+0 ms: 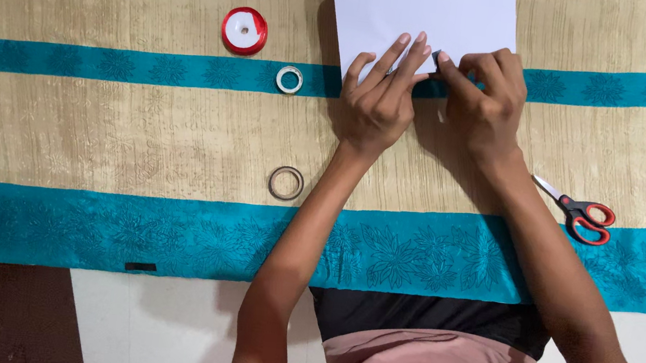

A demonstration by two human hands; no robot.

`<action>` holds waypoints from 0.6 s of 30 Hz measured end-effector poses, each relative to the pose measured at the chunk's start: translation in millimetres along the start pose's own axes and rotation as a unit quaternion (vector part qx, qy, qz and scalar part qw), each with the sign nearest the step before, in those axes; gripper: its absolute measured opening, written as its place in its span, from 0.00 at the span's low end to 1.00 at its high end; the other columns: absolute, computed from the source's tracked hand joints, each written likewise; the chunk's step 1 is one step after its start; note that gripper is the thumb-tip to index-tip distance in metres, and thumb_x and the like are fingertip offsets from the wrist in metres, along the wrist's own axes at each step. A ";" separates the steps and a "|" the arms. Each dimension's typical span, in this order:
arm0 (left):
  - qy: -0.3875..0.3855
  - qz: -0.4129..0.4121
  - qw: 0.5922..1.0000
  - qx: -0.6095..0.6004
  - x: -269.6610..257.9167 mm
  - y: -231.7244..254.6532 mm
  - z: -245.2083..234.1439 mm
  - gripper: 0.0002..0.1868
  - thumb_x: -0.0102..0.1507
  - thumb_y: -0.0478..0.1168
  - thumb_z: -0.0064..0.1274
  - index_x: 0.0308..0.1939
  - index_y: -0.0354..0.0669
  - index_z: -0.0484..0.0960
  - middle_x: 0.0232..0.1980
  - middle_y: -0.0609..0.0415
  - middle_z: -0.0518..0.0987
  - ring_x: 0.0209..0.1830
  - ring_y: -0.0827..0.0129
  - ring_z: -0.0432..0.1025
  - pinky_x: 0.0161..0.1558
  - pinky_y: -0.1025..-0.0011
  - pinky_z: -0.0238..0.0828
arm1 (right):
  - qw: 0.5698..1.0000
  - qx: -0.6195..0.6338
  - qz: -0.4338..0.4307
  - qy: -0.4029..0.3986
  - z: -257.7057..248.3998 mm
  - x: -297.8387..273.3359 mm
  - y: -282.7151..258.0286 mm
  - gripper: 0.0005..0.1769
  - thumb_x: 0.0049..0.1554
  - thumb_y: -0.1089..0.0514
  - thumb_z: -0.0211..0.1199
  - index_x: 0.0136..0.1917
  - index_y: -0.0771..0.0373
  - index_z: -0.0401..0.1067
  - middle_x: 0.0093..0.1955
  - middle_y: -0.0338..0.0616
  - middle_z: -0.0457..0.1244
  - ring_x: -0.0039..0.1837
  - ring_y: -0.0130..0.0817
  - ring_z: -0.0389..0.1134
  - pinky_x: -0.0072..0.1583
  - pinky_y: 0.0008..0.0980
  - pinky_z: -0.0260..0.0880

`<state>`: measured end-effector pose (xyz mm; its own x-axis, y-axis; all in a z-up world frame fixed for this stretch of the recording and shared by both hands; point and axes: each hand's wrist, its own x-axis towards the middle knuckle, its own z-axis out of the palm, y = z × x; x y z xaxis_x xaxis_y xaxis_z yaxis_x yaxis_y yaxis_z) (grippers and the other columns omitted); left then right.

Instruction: The person folds a white sheet of paper around a small cardboard box, secures the edges with black tape, and trims excess tape with scissors. They then cut a larger white sheet to size and prepare to wrap the box.

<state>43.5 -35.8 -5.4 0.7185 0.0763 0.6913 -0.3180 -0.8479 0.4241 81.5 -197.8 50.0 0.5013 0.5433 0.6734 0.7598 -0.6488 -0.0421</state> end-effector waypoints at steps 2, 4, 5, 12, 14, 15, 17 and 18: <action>-0.008 -0.001 1.000 0.003 -1.6 0.2 -0.9 0.21 0.70 0.29 0.54 0.67 0.45 0.77 0.60 0.66 0.84 0.72 0.78 0.68 0.67 0.68 0.58 | 0.998 0.050 0.031 -0.031 0.4 -4.3 7.8 0.15 0.59 0.68 0.76 0.58 0.57 0.84 0.47 0.39 0.64 0.48 0.34 0.62 0.48 0.34 0.64; -0.007 0.002 1.000 0.004 -0.7 -0.6 -0.7 0.21 0.70 0.29 0.54 0.67 0.45 0.77 0.60 0.66 0.84 0.72 0.78 0.68 0.68 0.67 0.57 | 0.991 0.108 0.059 -0.061 -1.5 -5.6 18.6 0.13 0.61 0.67 0.76 0.57 0.56 0.83 0.48 0.40 0.64 0.49 0.32 0.65 0.49 0.32 0.67; -0.004 0.006 1.000 0.001 -0.8 -0.8 -0.6 0.21 0.70 0.30 0.54 0.67 0.47 0.76 0.60 0.66 0.83 0.72 0.78 0.68 0.68 0.67 0.57 | 0.984 0.141 0.074 -0.076 -5.1 -6.8 24.8 0.13 0.61 0.68 0.75 0.57 0.56 0.83 0.49 0.41 0.64 0.49 0.30 0.66 0.49 0.30 0.70; 0.002 -0.001 1.000 0.013 -0.6 -1.7 4.5 0.23 0.69 0.27 0.51 0.67 0.47 0.76 0.58 0.65 0.84 0.71 0.79 0.70 0.69 0.67 0.59 | 0.984 0.137 0.045 -0.103 -6.9 -7.8 34.1 0.18 0.60 0.72 0.71 0.60 0.55 0.83 0.48 0.40 0.66 0.50 0.30 0.69 0.50 0.27 0.73; 0.005 0.002 1.000 0.006 -0.2 -1.7 4.5 0.23 0.69 0.27 0.51 0.67 0.47 0.76 0.59 0.64 0.85 0.70 0.78 0.70 0.69 0.67 0.59 | 0.988 0.109 0.022 -0.103 -7.0 -6.3 30.8 0.16 0.61 0.70 0.72 0.60 0.55 0.83 0.47 0.39 0.66 0.49 0.33 0.67 0.50 0.31 0.70; 0.006 0.003 1.000 0.002 -0.1 -1.8 4.2 0.23 0.69 0.27 0.51 0.67 0.47 0.76 0.59 0.63 0.85 0.70 0.77 0.70 0.68 0.66 0.60 | 0.990 0.095 0.010 -0.104 -7.3 -5.5 29.1 0.15 0.62 0.69 0.72 0.60 0.55 0.83 0.47 0.39 0.66 0.48 0.34 0.67 0.49 0.33 0.69; 0.003 0.004 1.000 0.002 0.0 -1.8 3.3 0.23 0.69 0.27 0.52 0.67 0.48 0.76 0.58 0.63 0.85 0.70 0.77 0.70 0.68 0.66 0.60 | 0.992 0.083 -0.006 -0.096 -7.5 -3.1 25.7 0.16 0.60 0.69 0.71 0.60 0.57 0.82 0.48 0.39 0.67 0.47 0.34 0.66 0.49 0.33 0.67; 0.003 0.004 1.000 0.003 0.7 -2.5 2.9 0.23 0.69 0.28 0.53 0.67 0.49 0.76 0.57 0.63 0.85 0.70 0.77 0.70 0.68 0.65 0.60 | 0.993 0.077 -0.014 -0.092 -6.5 -1.6 23.6 0.16 0.59 0.69 0.70 0.60 0.58 0.82 0.48 0.39 0.67 0.46 0.34 0.66 0.49 0.33 0.67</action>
<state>46.6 -35.2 -7.7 0.7128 0.0728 0.6975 -0.3200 -0.8512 0.4159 96.0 -217.4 52.7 0.5352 0.6581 0.5296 0.8218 -0.5506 -0.1463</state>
